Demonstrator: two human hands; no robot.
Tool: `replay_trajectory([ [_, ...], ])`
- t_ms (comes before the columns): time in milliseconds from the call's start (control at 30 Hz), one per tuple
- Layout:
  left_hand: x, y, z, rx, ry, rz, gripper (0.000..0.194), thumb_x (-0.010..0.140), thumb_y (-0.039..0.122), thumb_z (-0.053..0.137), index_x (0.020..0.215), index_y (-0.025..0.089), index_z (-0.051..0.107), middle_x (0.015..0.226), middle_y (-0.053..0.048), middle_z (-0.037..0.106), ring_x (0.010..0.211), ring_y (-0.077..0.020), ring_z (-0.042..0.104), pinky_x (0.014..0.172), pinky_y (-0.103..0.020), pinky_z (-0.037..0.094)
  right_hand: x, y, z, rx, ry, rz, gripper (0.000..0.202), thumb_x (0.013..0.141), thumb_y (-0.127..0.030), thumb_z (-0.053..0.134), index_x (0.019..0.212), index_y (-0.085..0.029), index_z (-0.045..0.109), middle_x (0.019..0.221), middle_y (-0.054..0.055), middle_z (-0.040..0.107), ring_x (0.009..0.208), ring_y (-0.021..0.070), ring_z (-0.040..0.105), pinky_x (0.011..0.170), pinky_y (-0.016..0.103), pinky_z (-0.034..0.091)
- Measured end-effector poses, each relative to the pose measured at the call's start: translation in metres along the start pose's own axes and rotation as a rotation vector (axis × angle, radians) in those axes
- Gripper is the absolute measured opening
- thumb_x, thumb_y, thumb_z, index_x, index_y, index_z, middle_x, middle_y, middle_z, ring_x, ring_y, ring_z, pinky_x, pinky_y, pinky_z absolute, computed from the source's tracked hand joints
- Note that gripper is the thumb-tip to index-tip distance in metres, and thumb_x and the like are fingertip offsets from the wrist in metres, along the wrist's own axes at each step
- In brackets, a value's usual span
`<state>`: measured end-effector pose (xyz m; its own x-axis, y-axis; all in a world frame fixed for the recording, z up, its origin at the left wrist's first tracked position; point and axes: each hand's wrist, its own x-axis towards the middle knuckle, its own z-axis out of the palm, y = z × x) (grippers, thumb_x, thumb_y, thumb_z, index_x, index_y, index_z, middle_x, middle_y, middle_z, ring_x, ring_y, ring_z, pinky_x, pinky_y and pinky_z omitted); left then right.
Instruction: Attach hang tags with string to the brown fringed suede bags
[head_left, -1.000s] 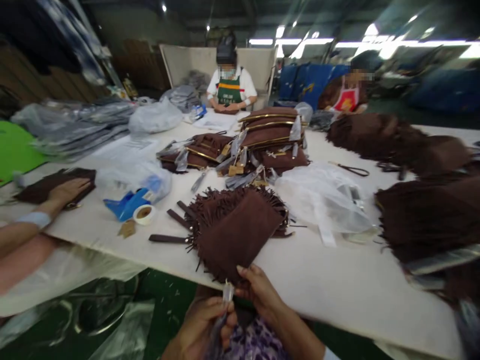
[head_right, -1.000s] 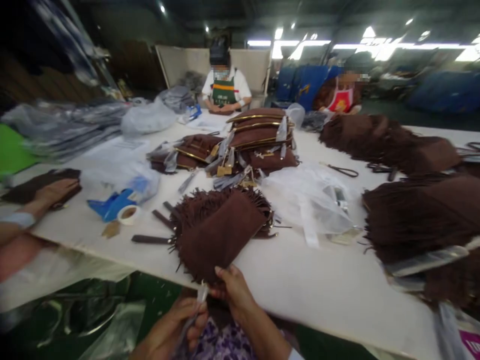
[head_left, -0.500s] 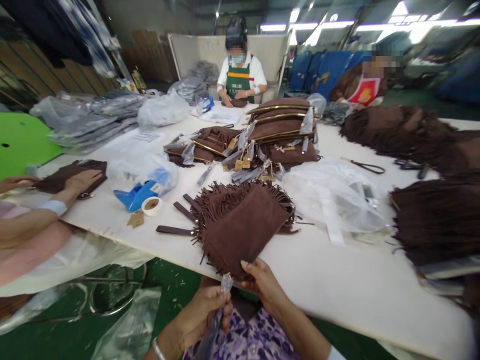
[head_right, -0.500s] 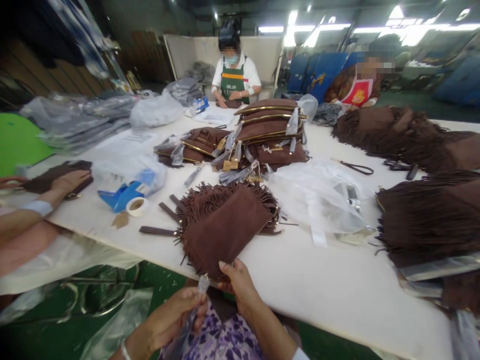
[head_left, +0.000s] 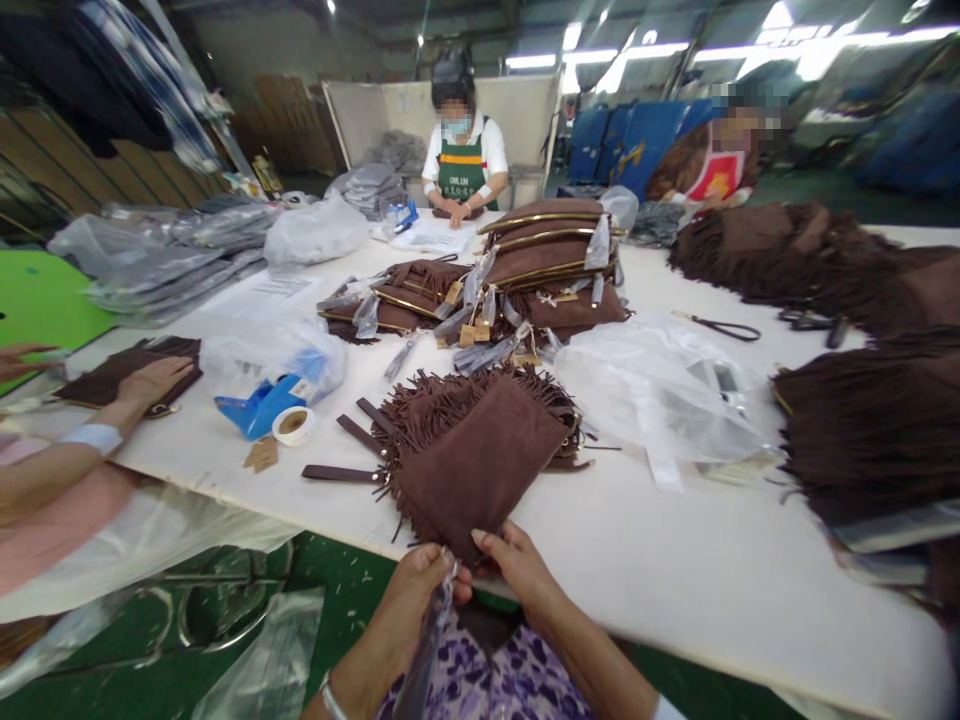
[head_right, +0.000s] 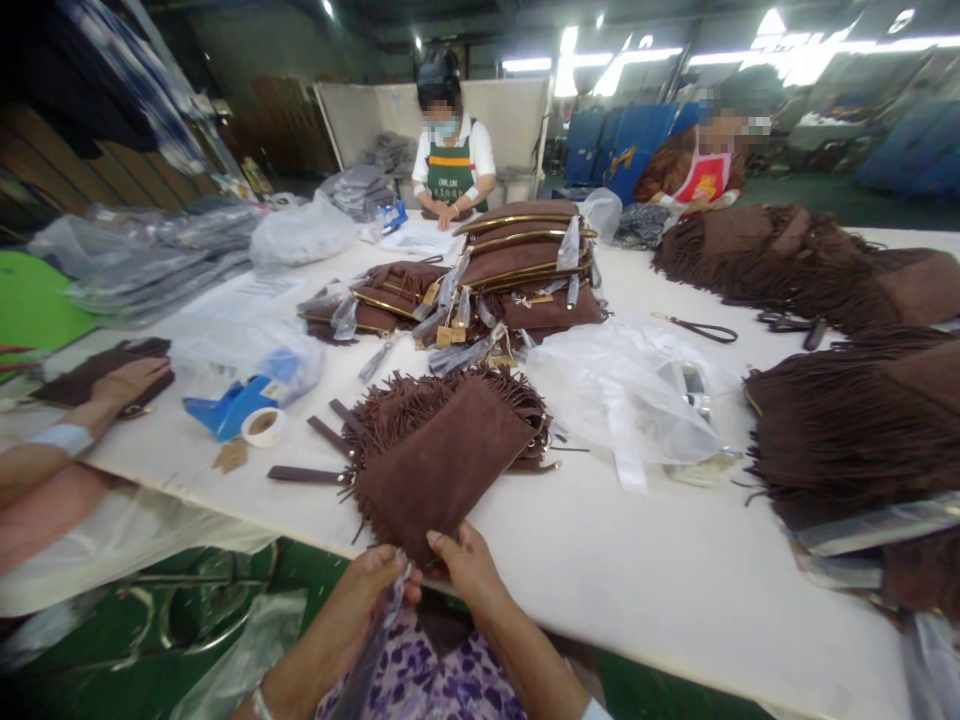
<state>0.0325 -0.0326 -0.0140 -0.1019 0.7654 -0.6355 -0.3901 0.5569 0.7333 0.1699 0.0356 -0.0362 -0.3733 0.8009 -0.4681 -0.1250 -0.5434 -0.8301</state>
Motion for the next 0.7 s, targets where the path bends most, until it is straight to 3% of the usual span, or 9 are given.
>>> replay_trajectory([
  [100, -0.001, 0.006, 0.001, 0.031, -0.026, 0.071, 0.038, 0.078, 0.052, 0.063, 0.072, 0.015, 0.057, 0.057, -0.002, 0.062, 0.047, -0.0103, 0.051, 0.049, -0.021, 0.036, -0.007, -0.003, 0.002, 0.042, -0.053, 0.003, 0.039, 0.078, -0.049, 0.065, 0.098, -0.015, 0.059, 0.077, 0.003, 0.066, 0.063, 0.013, 0.06, 0.055, 0.022, 0.048],
  [167, -0.004, 0.01, -0.002, 0.055, -0.051, 0.093, 0.041, 0.079, 0.055, 0.06, 0.069, 0.016, 0.053, 0.052, 0.001, 0.056, 0.04, -0.0078, 0.042, 0.044, -0.021, 0.032, -0.015, -0.001, 0.003, 0.066, -0.002, 0.023, 0.044, 0.077, -0.055, 0.064, 0.099, -0.018, 0.057, 0.081, 0.003, 0.067, 0.07, 0.0153, 0.063, 0.057, 0.024, 0.051],
  [233, -0.008, 0.012, -0.007, 0.081, -0.058, 0.076, 0.041, 0.08, 0.057, 0.058, 0.073, 0.017, 0.053, 0.05, 0.004, 0.052, 0.037, -0.0061, 0.034, 0.039, -0.02, 0.025, -0.024, 0.008, 0.004, 0.046, 0.081, 0.087, 0.047, 0.072, -0.061, 0.065, 0.09, -0.018, 0.055, 0.076, 0.003, 0.066, 0.063, 0.0147, 0.062, 0.05, 0.022, 0.049],
  [300, -0.009, 0.011, -0.013, 0.126, -0.081, 0.054, 0.04, 0.08, 0.057, 0.057, 0.081, 0.017, 0.055, 0.05, 0.005, 0.051, 0.035, -0.0055, 0.031, 0.037, -0.019, 0.021, -0.032, 0.02, 0.008, -0.004, 0.045, 0.172, 0.05, 0.067, -0.064, 0.066, 0.079, -0.017, 0.054, 0.07, 0.003, 0.065, 0.05, 0.0116, 0.056, 0.04, 0.02, 0.042],
  [367, -0.007, 0.008, -0.02, 0.181, -0.119, 0.047, 0.04, 0.082, 0.057, 0.056, 0.089, 0.017, 0.056, 0.049, 0.006, 0.05, 0.034, -0.0058, 0.031, 0.035, -0.018, 0.021, -0.038, 0.032, 0.014, -0.046, -0.078, 0.194, 0.048, 0.067, -0.062, 0.067, 0.078, -0.016, 0.056, 0.063, 0.001, 0.063, 0.042, 0.0089, 0.048, 0.037, 0.019, 0.036],
  [433, -0.004, 0.004, -0.025, 0.216, -0.148, 0.057, 0.04, 0.083, 0.055, 0.055, 0.094, 0.017, 0.055, 0.048, 0.005, 0.052, 0.033, -0.0068, 0.034, 0.034, -0.018, 0.022, -0.04, 0.038, 0.023, -0.055, -0.113, 0.127, 0.046, 0.067, -0.059, 0.068, 0.079, -0.015, 0.059, 0.058, -0.001, 0.06, 0.04, 0.0072, 0.042, 0.037, 0.018, 0.032],
  [567, 0.001, -0.001, -0.028, 0.221, -0.169, 0.062, 0.041, 0.085, 0.053, 0.052, 0.103, 0.017, 0.052, 0.053, 0.001, 0.06, 0.035, -0.0097, 0.045, 0.035, -0.018, 0.03, -0.035, 0.038, 0.035, -0.057, 0.001, 0.036, 0.042, 0.067, -0.057, 0.068, 0.071, -0.016, 0.057, 0.05, -0.003, 0.055, 0.038, 0.0063, 0.034, 0.04, 0.02, 0.027],
  [700, 0.001, 0.0, -0.027, 0.251, -0.173, 0.054, 0.04, 0.084, 0.055, 0.051, 0.097, 0.017, 0.054, 0.051, 0.001, 0.06, 0.036, -0.0121, 0.05, 0.036, -0.019, 0.033, -0.033, 0.04, 0.033, -0.185, 0.06, -0.029, 0.035, 0.074, -0.051, 0.064, 0.069, -0.017, 0.058, 0.048, -0.004, 0.052, 0.041, 0.0094, 0.04, 0.044, 0.022, 0.031],
])
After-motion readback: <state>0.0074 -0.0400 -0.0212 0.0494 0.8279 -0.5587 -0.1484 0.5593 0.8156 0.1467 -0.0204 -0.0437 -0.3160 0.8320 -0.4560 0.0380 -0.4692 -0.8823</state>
